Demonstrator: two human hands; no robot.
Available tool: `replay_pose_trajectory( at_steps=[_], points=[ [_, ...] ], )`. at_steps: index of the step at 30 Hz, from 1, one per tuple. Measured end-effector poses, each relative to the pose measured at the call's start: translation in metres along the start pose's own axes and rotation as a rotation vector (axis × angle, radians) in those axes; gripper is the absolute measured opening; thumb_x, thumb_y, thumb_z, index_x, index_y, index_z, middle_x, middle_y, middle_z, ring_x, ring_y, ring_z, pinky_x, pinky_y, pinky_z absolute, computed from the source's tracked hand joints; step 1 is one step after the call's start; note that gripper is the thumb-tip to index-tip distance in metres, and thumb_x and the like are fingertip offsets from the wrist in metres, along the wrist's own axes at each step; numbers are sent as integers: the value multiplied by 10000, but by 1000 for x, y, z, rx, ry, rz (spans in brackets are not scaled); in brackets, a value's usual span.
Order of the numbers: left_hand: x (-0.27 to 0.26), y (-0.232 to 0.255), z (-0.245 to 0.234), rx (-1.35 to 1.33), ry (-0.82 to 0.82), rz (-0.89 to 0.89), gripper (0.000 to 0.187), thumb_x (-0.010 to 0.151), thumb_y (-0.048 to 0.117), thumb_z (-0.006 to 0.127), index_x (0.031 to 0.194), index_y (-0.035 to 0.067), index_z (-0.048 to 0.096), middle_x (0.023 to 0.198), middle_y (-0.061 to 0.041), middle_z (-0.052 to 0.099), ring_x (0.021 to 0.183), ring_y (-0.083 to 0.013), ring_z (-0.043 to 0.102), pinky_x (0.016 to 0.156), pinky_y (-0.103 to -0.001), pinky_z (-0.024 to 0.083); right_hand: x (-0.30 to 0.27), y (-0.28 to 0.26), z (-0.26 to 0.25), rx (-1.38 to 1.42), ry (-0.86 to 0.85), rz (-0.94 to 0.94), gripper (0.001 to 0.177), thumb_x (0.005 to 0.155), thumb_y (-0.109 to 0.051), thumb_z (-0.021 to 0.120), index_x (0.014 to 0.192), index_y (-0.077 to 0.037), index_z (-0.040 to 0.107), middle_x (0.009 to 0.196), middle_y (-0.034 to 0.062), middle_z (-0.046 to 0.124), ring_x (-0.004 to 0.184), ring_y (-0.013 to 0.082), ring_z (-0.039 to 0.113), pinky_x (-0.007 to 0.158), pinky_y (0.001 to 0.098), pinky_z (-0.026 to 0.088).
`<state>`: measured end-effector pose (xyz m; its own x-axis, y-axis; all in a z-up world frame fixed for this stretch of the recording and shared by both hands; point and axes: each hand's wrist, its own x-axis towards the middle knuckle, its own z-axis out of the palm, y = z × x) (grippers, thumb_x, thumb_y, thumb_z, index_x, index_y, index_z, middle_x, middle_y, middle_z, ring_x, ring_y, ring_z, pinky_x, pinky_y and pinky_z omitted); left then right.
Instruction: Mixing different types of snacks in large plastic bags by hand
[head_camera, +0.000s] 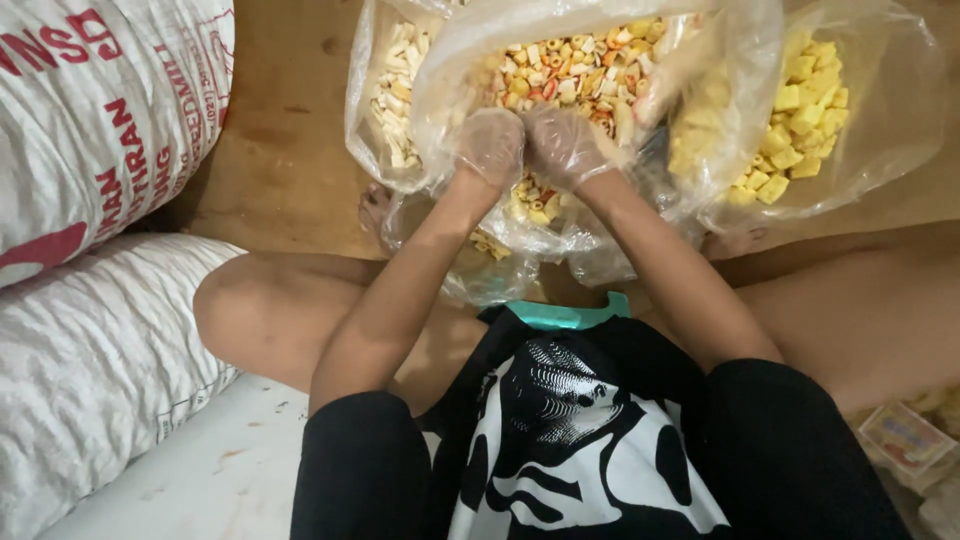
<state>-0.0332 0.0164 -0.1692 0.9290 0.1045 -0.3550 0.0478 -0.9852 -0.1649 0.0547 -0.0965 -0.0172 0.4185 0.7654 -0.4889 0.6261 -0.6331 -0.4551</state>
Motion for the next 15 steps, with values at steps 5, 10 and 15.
replay_pose_trajectory(
  at_steps=[5, 10, 15],
  points=[
    [-9, -2, 45, -268, 93, -52, 132, 768, 111, 647, 656, 118, 717, 602, -49, 673, 641, -229, 727, 545, -362, 574, 5, -2, 9, 15, 139, -42, 95, 1023, -140, 628, 943, -95, 653, 774, 65, 586, 590, 186, 589, 513, 292, 558],
    [-6, -3, -39, -296, 93, -53, 146, 809, 98, 632, 741, 87, 761, 675, -84, 718, 735, -258, 747, 631, -378, 585, -1, -2, 19, -16, 321, -99, 68, 981, -125, 654, 916, -116, 671, 752, 63, 593, 584, 201, 606, 526, 308, 565],
    [-14, -7, -82, -266, 62, -24, 229, 846, 129, 587, 709, 99, 768, 673, -72, 727, 741, -253, 757, 595, -369, 593, -6, 1, 29, -69, 532, -173, 57, 939, -110, 680, 890, -137, 688, 730, 61, 600, 579, 216, 624, 539, 325, 572]
  ],
)
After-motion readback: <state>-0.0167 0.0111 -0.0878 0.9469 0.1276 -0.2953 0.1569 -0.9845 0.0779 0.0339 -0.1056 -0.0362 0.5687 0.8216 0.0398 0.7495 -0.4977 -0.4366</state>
